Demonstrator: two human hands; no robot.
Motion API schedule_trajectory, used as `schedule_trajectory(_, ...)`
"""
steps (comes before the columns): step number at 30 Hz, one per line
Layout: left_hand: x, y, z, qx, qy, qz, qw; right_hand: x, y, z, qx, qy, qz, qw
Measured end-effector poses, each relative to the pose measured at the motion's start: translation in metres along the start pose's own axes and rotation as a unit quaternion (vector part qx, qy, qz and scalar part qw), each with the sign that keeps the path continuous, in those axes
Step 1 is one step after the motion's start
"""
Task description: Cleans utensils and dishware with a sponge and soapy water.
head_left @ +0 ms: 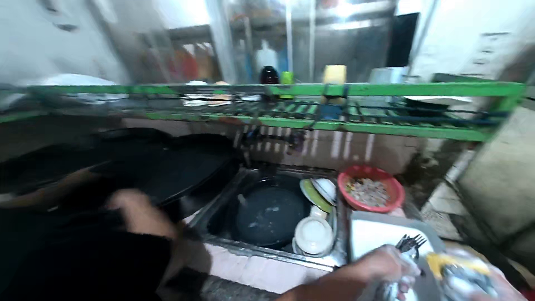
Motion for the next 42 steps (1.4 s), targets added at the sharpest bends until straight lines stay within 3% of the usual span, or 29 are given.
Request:
schedule_trajectory(3,0.006,-0.031,0.006,0.049,0.061,0.074,0.994,0.022,-0.002,0.000,-0.046,-0.006,-0.034,0.998)
schedule_trajectory(5,0.011,-0.037,0.007,0.047,0.039,0.039,0.997,0.019,0.000,-0.002,-0.108,-0.060,-0.070,0.990)
schedule_trajectory(8,0.005,-0.033,0.000,-0.025,0.005,-0.027,0.999,-0.002,0.007,-0.006,-0.231,-0.068,0.082,0.967)
schedule_trajectory(11,-0.002,-0.033,-0.006,-0.091,-0.005,0.003,0.996,-0.010,-0.009,-0.013,-0.196,-0.087,0.159,0.964)
schedule_trajectory(15,0.003,-0.035,-0.012,-0.131,-0.039,0.110,0.985,-0.011,-0.014,-0.001,-0.139,-0.120,-0.035,0.982)
schedule_trajectory(18,0.012,-0.031,-0.009,-0.144,-0.020,0.087,0.986,-0.016,-0.010,0.010,-0.207,-0.084,-0.127,0.966)
schedule_trajectory(22,0.009,-0.022,-0.010,-0.137,-0.003,0.066,0.988,-0.023,-0.030,0.003,-0.226,-0.071,-0.067,0.969)
schedule_trajectory(25,0.014,-0.018,-0.010,-0.120,-0.009,0.037,0.992,-0.027,-0.018,0.007,-0.230,-0.097,-0.079,0.965)
schedule_trajectory(28,0.017,-0.013,-0.009,-0.081,-0.036,-0.024,0.996,-0.032,0.011,0.015,-0.326,-0.111,0.003,0.939)
schedule_trajectory(30,0.017,-0.009,-0.008,-0.060,-0.030,-0.065,0.996,-0.027,0.011,0.017,-0.291,-0.135,0.055,0.946)
schedule_trajectory(34,0.018,-0.016,-0.009,0.019,-0.054,-0.124,0.991,-0.021,-0.020,0.018,-0.086,-0.164,-0.021,0.982)
schedule_trajectory(36,0.022,-0.019,-0.010,0.031,-0.045,-0.132,0.990,-0.023,-0.015,0.017,-0.158,-0.134,-0.012,0.978)
schedule_trajectory(39,0.023,-0.018,-0.009,0.006,-0.033,-0.137,0.990,-0.031,0.005,0.015,-0.358,-0.108,0.181,0.910)
schedule_trajectory(41,0.018,-0.020,-0.009,-0.019,-0.049,-0.136,0.989,-0.023,-0.004,0.012,-0.368,-0.131,0.257,0.884)
schedule_trajectory(42,0.014,-0.020,-0.008,-0.026,-0.056,-0.130,0.990,-0.018,-0.016,0.010,-0.340,-0.145,0.236,0.899)
Point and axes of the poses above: each hand's wrist, its own z-axis towards the middle knuckle, its own y-axis out of the back of the hand, x = y × z, the point moved 4 cm from there along z, towards the middle knuckle, and after that the axes turned 11 degrees about y, right-handed, at the moved point
